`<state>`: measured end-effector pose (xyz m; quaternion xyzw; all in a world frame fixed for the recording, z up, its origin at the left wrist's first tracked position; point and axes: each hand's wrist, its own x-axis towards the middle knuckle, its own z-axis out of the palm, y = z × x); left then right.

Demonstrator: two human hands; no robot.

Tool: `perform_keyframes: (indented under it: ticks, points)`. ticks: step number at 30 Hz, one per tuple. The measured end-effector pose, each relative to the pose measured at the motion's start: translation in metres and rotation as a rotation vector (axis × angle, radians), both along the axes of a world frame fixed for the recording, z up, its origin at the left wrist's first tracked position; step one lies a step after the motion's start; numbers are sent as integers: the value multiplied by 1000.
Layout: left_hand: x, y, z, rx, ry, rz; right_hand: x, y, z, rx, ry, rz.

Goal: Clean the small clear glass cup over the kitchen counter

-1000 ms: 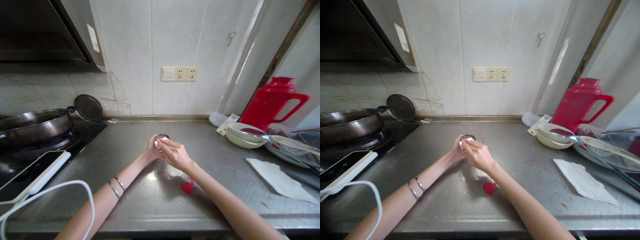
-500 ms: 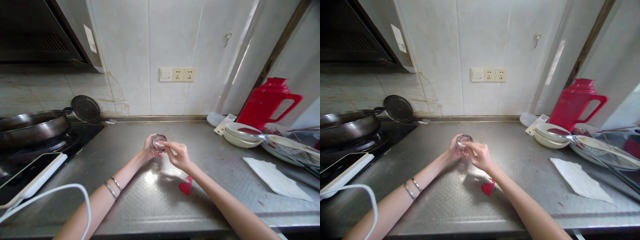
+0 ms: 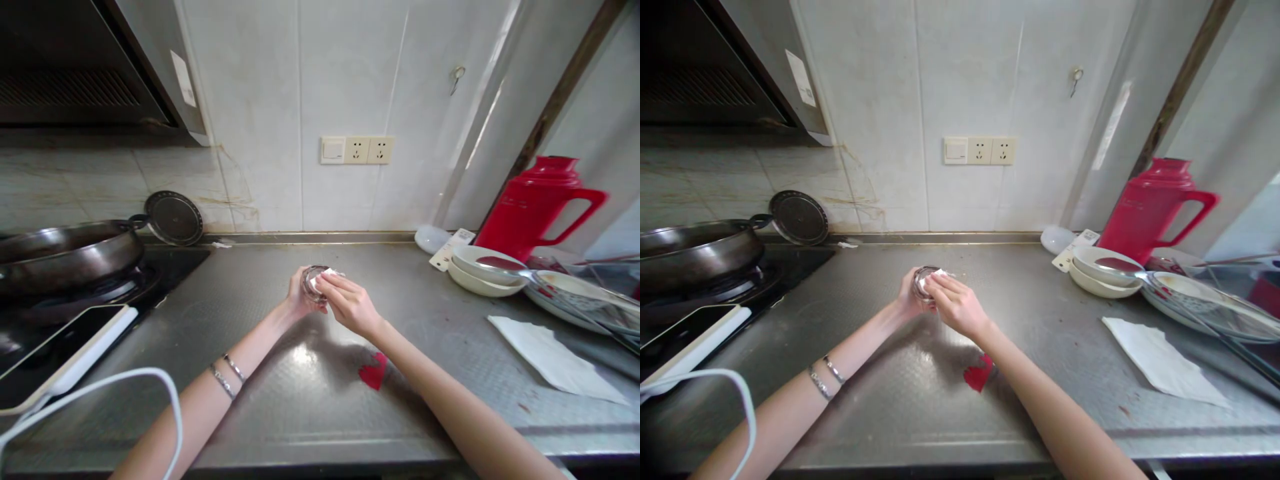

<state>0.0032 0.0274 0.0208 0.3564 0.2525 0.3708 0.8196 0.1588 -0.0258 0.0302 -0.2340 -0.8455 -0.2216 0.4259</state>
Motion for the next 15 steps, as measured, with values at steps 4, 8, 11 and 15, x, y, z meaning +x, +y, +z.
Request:
perform_keyframes:
  ticks: [4,8,11,15]
  points:
    - [-6,4,4,-24,-11,84,-6,-6,-4,21,22,13]
    - [-13,6,7,8,-23,101,-13,-15,-7,-85,93,129]
    - [-20,10,7,60,-34,45,-17,-20,-6,-243,244,211]
    - [-28,15,6,39,-20,-17,-12,-12,-5,-409,622,66]
